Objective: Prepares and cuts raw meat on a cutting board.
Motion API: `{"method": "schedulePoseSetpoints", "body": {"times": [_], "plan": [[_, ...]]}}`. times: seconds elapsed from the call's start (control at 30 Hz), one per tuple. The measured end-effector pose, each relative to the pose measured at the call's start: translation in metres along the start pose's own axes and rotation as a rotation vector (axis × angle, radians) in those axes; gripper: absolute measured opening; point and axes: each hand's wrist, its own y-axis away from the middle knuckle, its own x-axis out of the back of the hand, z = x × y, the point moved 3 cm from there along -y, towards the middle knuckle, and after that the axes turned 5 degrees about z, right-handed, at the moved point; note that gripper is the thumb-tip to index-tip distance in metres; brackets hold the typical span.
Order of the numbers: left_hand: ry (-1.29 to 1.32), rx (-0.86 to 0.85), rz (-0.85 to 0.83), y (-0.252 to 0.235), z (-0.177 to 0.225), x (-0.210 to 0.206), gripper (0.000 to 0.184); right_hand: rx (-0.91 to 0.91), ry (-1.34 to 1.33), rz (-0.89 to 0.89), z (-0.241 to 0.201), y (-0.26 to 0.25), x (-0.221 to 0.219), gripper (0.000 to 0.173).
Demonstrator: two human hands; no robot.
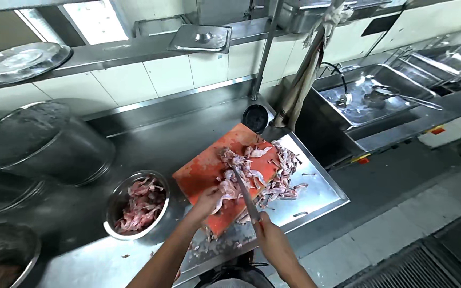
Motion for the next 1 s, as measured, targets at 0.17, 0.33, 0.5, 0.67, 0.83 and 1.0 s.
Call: {"method": "schedulePoseSetpoints", "body": {"times": [0.17,0.33,0.5,0.67,0.83,1.0], "plan": [[-0.736,0.144,0.225,-0.002,-0.049,0.048,0.045,0.062,0.044,-0.024,-0.005,0.006,-0.008,0.038],[-1.057,-0.151,0.323,0.017,-0.044,0.04,0.037,-0.001,0.239,-0.184,-0.019,0.028,-0.033,0.037],[-1.015,-0.439,0.159,-0.006,-0.062,0.022,0.026,-0.089,0.366,-0.313,-0.019,0.037,-0.05,0.036],[-0.968,-0.491,0.084,-0.011,-0.07,0.023,0.025,-0.169,0.389,-0.359,-0.022,0.04,-0.061,0.038],[-0.977,-0.525,0.073,-0.008,-0.072,0.027,0.024,-0.05,0.359,-0.291,-0.049,0.0,-0.079,0.044],[-0.963,-0.549,0.195,-0.011,-0.079,0.025,0.021,-0.097,0.406,-0.302,-0.038,0.007,-0.081,0.044]]}}
